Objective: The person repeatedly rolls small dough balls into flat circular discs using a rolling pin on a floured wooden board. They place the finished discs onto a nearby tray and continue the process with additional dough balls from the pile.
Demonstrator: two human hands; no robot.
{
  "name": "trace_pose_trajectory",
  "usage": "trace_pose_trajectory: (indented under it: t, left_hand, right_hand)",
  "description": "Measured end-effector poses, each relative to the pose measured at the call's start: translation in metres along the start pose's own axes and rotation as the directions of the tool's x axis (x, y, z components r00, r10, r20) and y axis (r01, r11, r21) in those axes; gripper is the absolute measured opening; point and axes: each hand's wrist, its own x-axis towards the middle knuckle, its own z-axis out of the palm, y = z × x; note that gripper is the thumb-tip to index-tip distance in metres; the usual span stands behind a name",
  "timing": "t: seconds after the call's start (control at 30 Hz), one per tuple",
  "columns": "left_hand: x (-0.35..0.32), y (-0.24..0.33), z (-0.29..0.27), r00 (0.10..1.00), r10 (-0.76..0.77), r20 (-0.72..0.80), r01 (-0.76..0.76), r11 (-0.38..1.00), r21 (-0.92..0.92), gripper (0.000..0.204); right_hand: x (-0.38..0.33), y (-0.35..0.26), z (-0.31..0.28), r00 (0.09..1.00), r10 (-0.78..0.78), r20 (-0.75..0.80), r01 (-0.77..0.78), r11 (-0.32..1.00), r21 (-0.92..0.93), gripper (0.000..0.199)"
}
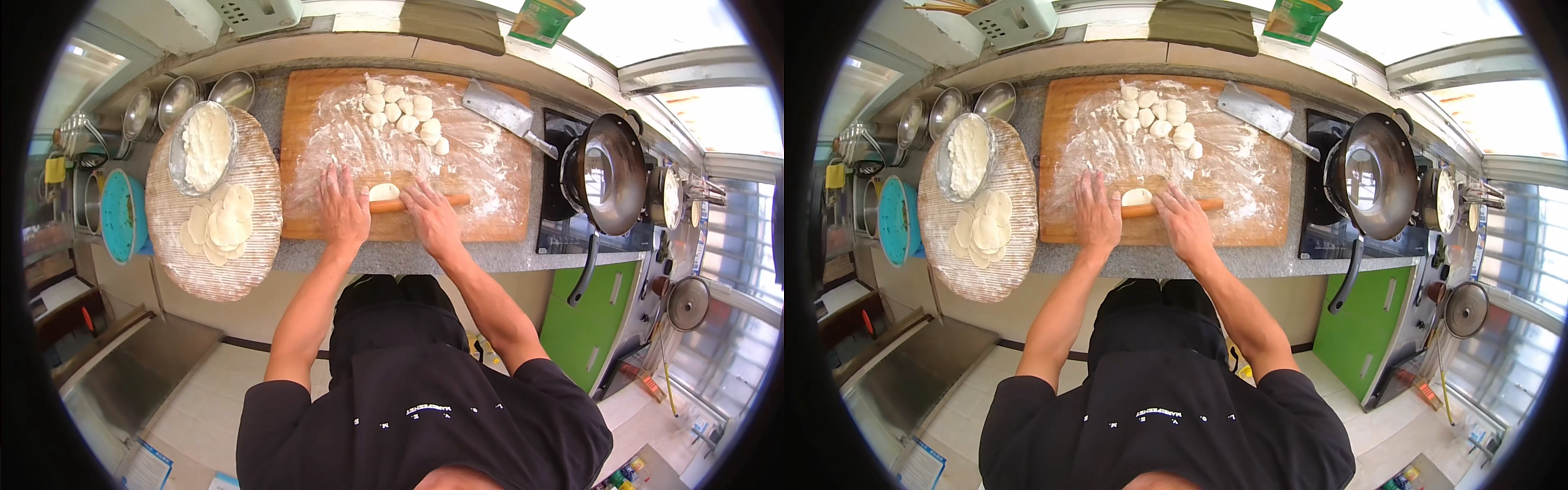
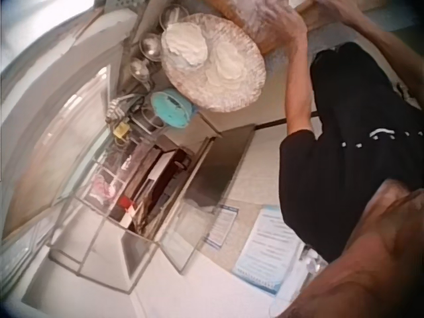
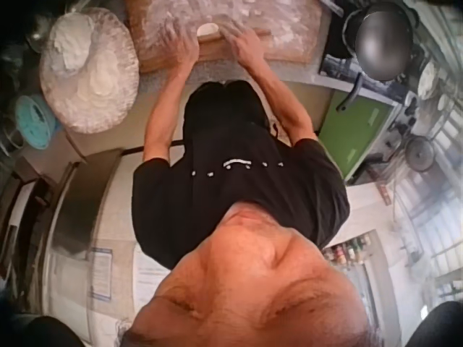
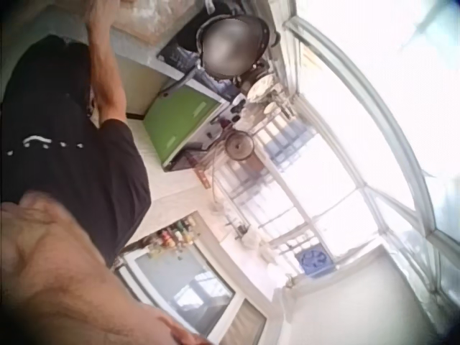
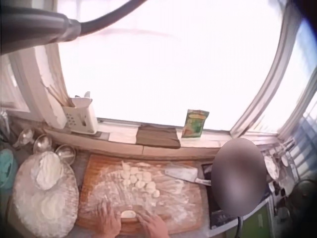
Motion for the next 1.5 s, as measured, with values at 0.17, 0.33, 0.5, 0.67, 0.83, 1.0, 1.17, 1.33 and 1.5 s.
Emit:
trace_pose_trajectory:
  t: [0.17,0.33,0.5,0.67,0.83,1.0,1.17,1.33,1.5]
  left_hand:
    - [0.06,-0.002,0.016,0.991,-0.003,-0.135,0.005,1.0,0.011,0.07]
    - [0.091,-0.021,0.024,0.996,-0.041,-0.083,0.04,0.999,-0.007,0.075]
    - [0.011,-0.019,0.003,0.973,0.223,0.054,-0.222,0.975,-0.03,0.081]
    - [0.005,-0.01,-0.038,0.87,0.44,0.221,-0.371,0.881,-0.293,0.078]
    - [0.015,-0.006,-0.033,0.825,0.534,0.185,-0.418,0.798,-0.434,0.042]
    - [0.031,-0.009,-0.023,0.907,0.367,0.205,-0.205,0.812,-0.547,0.02]
    - [0.048,-0.013,-0.009,0.929,0.079,0.363,0.137,0.835,-0.533,0.02]
    - [0.052,0.008,-0.01,0.89,0.05,0.453,0.14,0.916,-0.377,0.021]
    - [0.049,0.003,0.005,0.913,0.078,0.401,0.113,0.895,-0.431,0.022]
  right_hand:
    - [0.073,0.018,0.02,0.995,0.064,0.076,-0.046,0.976,-0.212,0.073]
    - [0.102,0.017,0.017,0.993,0.076,0.094,-0.052,0.97,-0.237,0.083]
    - [0.045,-0.003,0.007,0.984,0.08,0.161,-0.053,0.985,-0.165,0.105]
    - [0.031,-0.012,-0.005,0.98,0.063,0.187,-0.026,0.981,-0.194,0.108]
    - [0.031,-0.014,-0.001,0.984,0.073,0.163,-0.041,0.981,-0.19,0.113]
    - [0.01,-0.025,0.0,0.984,0.115,0.138,-0.085,0.975,-0.207,0.109]
    - [-0.017,-0.037,0.002,0.972,0.144,0.185,-0.099,0.968,-0.232,0.094]
    - [-0.048,-0.033,0.016,0.997,0.078,0.013,-0.074,0.982,-0.176,0.057]
    - [-0.051,-0.024,0.015,0.998,0.006,-0.057,-0.006,1.0,-0.004,0.035]
